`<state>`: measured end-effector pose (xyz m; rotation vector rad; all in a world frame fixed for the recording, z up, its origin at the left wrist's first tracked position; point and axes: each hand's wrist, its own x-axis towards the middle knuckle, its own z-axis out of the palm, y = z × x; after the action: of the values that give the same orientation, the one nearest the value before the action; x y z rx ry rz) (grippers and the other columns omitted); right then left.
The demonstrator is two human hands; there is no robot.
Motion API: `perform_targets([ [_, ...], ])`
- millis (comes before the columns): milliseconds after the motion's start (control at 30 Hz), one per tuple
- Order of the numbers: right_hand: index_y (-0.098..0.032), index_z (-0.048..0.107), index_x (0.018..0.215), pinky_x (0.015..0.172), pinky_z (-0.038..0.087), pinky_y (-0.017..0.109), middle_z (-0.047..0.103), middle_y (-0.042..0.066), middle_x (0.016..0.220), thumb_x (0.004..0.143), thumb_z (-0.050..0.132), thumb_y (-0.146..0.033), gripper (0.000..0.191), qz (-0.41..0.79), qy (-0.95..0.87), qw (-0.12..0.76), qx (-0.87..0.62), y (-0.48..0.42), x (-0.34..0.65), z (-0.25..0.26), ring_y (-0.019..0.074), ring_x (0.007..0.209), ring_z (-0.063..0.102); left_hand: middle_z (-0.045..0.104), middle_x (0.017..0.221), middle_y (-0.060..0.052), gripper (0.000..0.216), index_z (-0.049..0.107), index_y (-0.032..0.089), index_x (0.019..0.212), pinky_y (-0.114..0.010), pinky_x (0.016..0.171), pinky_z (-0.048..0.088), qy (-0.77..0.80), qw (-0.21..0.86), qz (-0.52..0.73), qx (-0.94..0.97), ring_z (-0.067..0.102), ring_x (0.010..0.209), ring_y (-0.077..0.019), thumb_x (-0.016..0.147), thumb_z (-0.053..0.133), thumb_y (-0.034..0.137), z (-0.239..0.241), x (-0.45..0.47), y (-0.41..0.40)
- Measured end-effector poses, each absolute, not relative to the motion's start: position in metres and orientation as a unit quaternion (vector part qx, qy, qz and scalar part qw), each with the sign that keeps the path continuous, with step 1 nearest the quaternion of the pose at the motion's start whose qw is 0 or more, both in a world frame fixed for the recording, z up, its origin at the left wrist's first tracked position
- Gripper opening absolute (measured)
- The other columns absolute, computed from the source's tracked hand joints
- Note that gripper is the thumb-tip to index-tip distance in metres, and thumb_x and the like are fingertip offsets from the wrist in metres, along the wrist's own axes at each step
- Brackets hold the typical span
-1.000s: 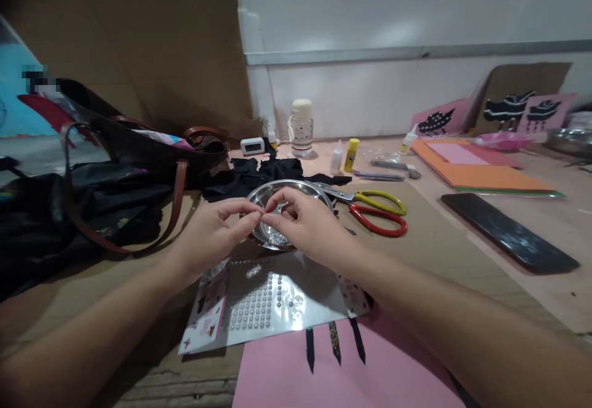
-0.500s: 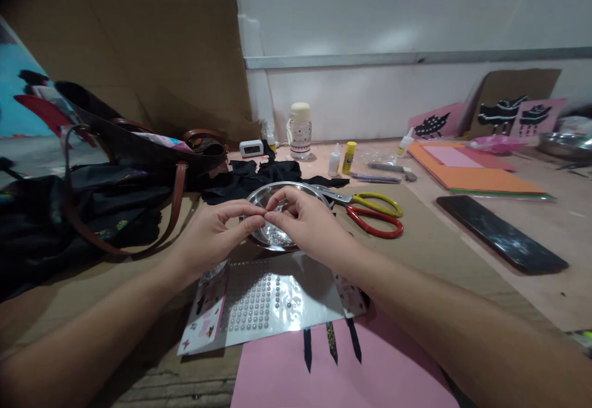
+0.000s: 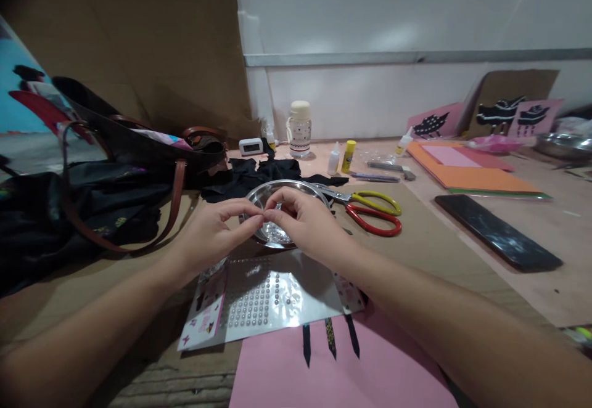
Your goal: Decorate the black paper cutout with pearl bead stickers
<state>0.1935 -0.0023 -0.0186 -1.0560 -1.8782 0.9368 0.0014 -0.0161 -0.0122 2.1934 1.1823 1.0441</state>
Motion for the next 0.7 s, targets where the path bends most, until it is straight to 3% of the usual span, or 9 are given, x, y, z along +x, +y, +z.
perform_targets([
  [200, -0.022, 0.063, 0.090, 0.063, 0.038, 0.029, 0.060, -0.001, 0.081, 0.089, 0.060, -0.036, 0.014, 0.360, -0.747, 0.375, -0.414, -0.0035, 0.1942, -0.0188, 0.0140, 0.069, 0.051, 0.071, 0.079, 0.001, 0.017, 0.071, 0.018, 0.077, -0.024, 0.072, 0.045, 0.430, 0.212, 0.382, 0.790, 0.062, 0.074, -0.0130, 0.087, 0.058, 0.023, -0.0127, 0.0011, -0.0174],
  [700, -0.023, 0.063, 0.093, 0.056, 0.033, 0.027, 0.057, -0.003, 0.076, 0.091, 0.061, -0.038, 0.016, 0.378, -0.746, 0.352, -0.420, -0.0047, 0.1945, -0.0174, 0.0116, 0.062, 0.045, 0.070, 0.081, 0.001, 0.018, 0.069, 0.019, 0.077, -0.027, 0.076, 0.047, 0.431, 0.230, 0.380, 0.785, 0.062, 0.077, -0.0154, 0.086, 0.053, 0.022, -0.0136, -0.0019, -0.0147],
])
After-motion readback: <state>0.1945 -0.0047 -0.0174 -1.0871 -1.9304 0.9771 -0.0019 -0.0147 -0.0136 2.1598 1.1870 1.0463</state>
